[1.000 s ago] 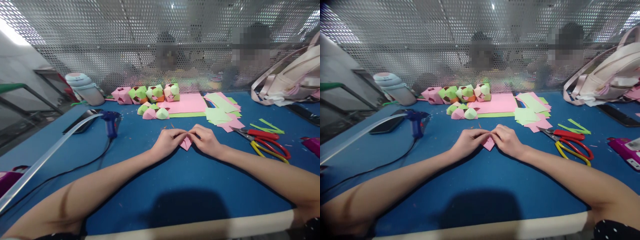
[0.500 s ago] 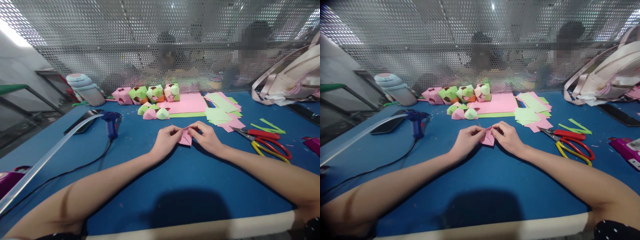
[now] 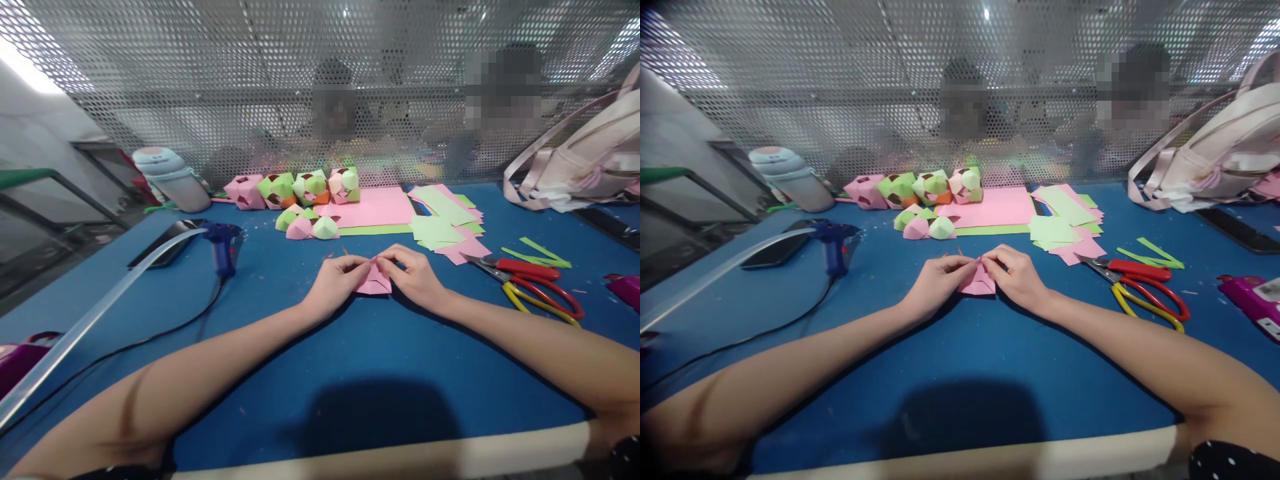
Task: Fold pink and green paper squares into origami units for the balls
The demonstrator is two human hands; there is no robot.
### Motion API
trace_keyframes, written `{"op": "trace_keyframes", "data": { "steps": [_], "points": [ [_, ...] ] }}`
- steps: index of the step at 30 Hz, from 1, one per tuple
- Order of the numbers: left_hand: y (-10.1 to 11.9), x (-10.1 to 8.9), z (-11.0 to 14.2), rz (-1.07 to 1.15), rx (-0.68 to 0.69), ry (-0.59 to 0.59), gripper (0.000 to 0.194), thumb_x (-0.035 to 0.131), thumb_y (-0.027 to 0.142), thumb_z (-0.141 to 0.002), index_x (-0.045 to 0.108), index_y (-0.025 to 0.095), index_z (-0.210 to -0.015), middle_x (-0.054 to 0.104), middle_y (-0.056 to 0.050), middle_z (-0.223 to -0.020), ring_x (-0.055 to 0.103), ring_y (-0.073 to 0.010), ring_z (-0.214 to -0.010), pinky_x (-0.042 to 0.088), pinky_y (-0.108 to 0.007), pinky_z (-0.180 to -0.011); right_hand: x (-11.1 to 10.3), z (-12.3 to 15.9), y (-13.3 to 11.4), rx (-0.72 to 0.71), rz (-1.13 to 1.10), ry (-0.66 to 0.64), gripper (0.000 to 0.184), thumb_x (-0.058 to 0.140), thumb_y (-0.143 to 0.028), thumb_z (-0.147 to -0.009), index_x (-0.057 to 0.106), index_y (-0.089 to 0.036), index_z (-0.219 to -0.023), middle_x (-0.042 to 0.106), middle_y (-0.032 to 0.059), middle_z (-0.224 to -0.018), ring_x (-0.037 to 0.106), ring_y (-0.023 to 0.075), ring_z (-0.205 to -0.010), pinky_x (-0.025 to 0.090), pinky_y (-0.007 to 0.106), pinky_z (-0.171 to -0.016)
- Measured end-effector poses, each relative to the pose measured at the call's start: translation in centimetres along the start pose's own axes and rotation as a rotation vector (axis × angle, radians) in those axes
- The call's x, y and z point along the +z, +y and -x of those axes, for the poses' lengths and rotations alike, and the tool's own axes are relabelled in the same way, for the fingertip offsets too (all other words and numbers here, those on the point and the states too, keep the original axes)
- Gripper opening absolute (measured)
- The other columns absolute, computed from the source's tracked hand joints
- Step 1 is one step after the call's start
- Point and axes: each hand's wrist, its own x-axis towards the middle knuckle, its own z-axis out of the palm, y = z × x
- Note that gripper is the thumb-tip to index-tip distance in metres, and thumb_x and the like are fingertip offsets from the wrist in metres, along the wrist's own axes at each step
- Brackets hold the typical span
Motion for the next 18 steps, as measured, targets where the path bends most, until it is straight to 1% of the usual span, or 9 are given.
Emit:
{"op": "trace_keyframes", "data": {
  "steps": [3,8,13,18],
  "points": [
    [0.18,0.04,-0.02,0.064,-0.012,-0.034,0.032,0.055,0.04,-0.085,0.075,0.016,-0.092,0.071,-0.003,-0.083,0.055,-0.0148,-0.073,0.043,-0.025,-0.068,-0.05,-0.02,-0.03,0.013,-0.021,-0.005,0.015,0.052,-0.025,-0.091,0.063,-0.019,-0.084,0.062,0.0024,-0.08,0.058,0.014,-0.076,0.047,0.03,-0.073],
    [0.26,0.01,-0.18,0.117,-0.07,-0.023,0.033,0.056,0.041,-0.084,0.074,0.014,-0.087,0.07,-0.004,-0.08,0.055,-0.0152,-0.072,0.043,-0.026,-0.069,-0.13,-0.18,0.03,0.069,-0.072,-0.037,0.021,0.049,-0.028,-0.093,0.064,-0.019,-0.081,0.061,0.0021,-0.079,0.057,0.0136,-0.075,0.046,0.029,-0.072],
    [-0.24,-0.03,-0.4,0.165,-0.073,-0.054,0.038,0.053,0.047,-0.085,0.072,0.014,-0.082,0.067,-0.002,-0.075,0.052,-0.014,-0.068,0.042,-0.026,-0.066,-0.12,-0.15,0.09,0.097,-0.087,-0.03,0.018,0.051,-0.028,-0.091,0.064,-0.019,-0.084,0.062,0.0019,-0.08,0.057,0.0136,-0.076,0.046,0.029,-0.072],
    [-0.34,-0.03,-0.43,0.165,-0.077,-0.052,0.034,0.055,0.043,-0.084,0.073,0.014,-0.083,0.065,-0.001,-0.072,0.05,-0.0128,-0.066,0.039,-0.024,-0.062,-0.21,-0.15,-0.13,0.1,-0.099,-0.039,0.016,0.052,-0.027,-0.091,0.064,-0.019,-0.082,0.061,0.0011,-0.078,0.057,0.013,-0.075,0.045,0.028,-0.072]
  ]
}}
